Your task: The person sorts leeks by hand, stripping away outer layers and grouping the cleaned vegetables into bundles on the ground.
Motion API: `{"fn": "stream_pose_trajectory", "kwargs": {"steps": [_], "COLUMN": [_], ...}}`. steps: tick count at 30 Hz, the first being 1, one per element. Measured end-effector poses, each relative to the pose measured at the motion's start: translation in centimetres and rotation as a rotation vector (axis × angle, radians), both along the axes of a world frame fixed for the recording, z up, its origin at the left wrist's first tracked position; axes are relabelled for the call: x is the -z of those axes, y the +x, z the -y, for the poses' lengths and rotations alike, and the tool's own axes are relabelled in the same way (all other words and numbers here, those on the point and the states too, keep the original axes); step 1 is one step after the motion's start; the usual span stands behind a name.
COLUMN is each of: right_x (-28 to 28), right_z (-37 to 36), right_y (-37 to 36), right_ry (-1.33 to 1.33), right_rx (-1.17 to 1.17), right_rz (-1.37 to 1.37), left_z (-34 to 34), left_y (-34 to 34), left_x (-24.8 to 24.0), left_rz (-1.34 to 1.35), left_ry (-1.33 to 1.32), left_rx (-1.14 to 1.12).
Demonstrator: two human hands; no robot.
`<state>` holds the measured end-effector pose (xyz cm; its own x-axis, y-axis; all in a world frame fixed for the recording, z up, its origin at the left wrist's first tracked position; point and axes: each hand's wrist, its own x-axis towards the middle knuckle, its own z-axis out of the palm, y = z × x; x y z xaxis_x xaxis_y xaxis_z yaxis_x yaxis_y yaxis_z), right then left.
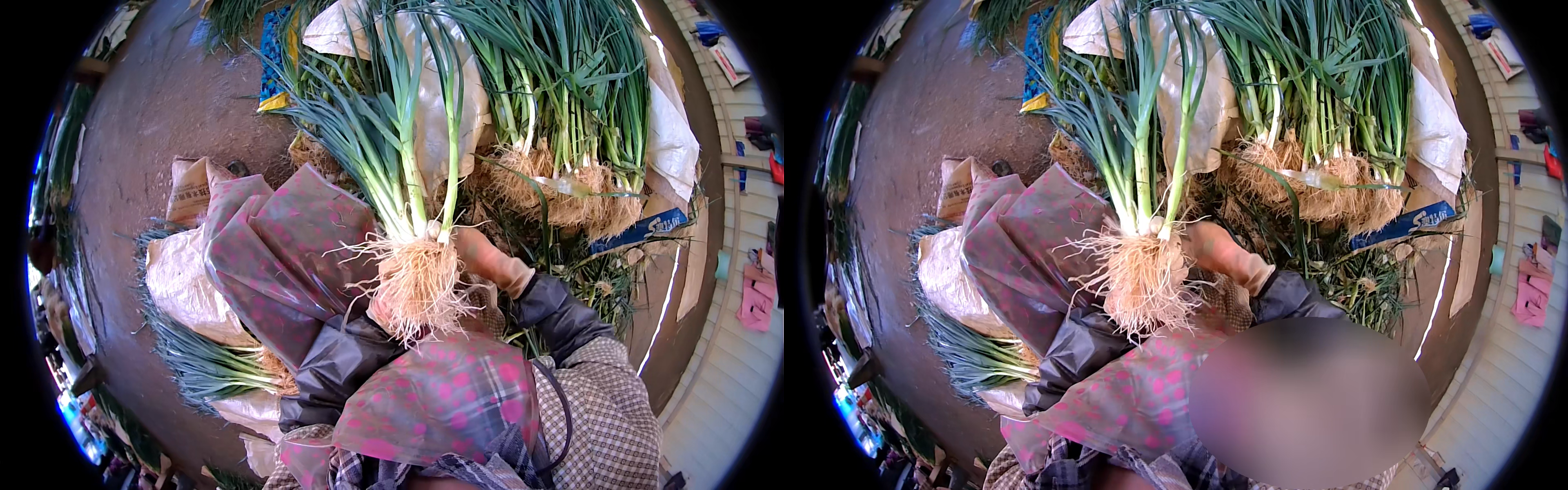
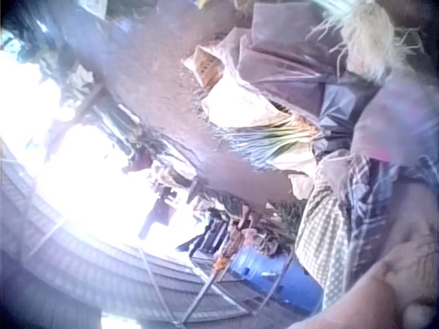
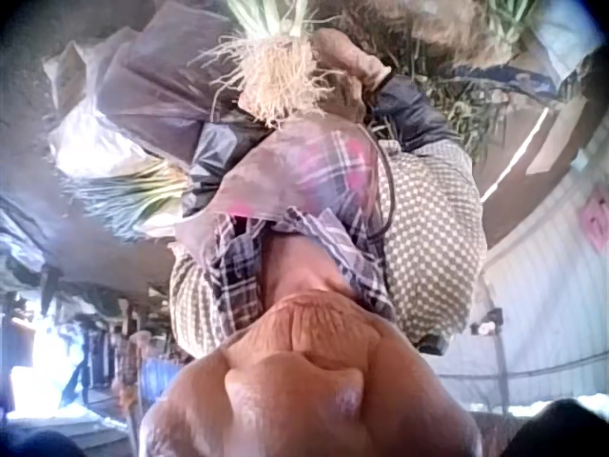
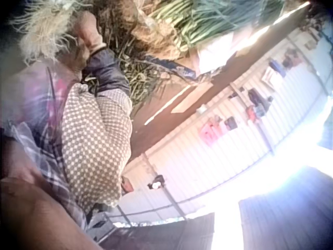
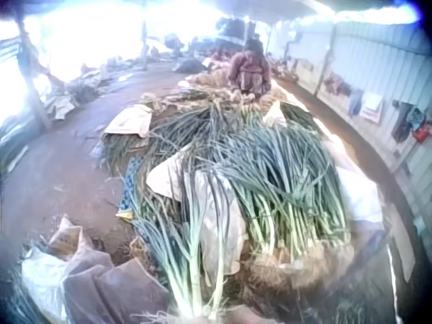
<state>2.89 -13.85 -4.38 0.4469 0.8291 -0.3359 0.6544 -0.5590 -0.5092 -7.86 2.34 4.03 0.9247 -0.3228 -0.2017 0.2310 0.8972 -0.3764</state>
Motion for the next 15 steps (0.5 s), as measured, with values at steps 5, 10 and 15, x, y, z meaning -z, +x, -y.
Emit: {"fn": "stream_pose_trajectory", "kwargs": {"steps": [5, 10, 15], "right_x": [-5.6, -11.4, -9.0], "right_z": [2.7, -3.9, -9.2], "right_y": [4.8, 3.7, 0.5], "right_ry": [-0.922, 0.304, 0.446], "right_rx": [0.203, 0.457, 0.028], "right_rz": [-0.342, -0.809, 0.024], "left_z": [-1.9, -0.7, -2.2], "left_y": [-2.0, -0.5, -3.3], "left_x": [-1.5, -3.9, -2.7], "left_rz": [-0.087, 0.046, -0.119], "left_ry": [0.143, 0.898, 0.688], "left_rx": [0.067, 0.271, 0.264]}}
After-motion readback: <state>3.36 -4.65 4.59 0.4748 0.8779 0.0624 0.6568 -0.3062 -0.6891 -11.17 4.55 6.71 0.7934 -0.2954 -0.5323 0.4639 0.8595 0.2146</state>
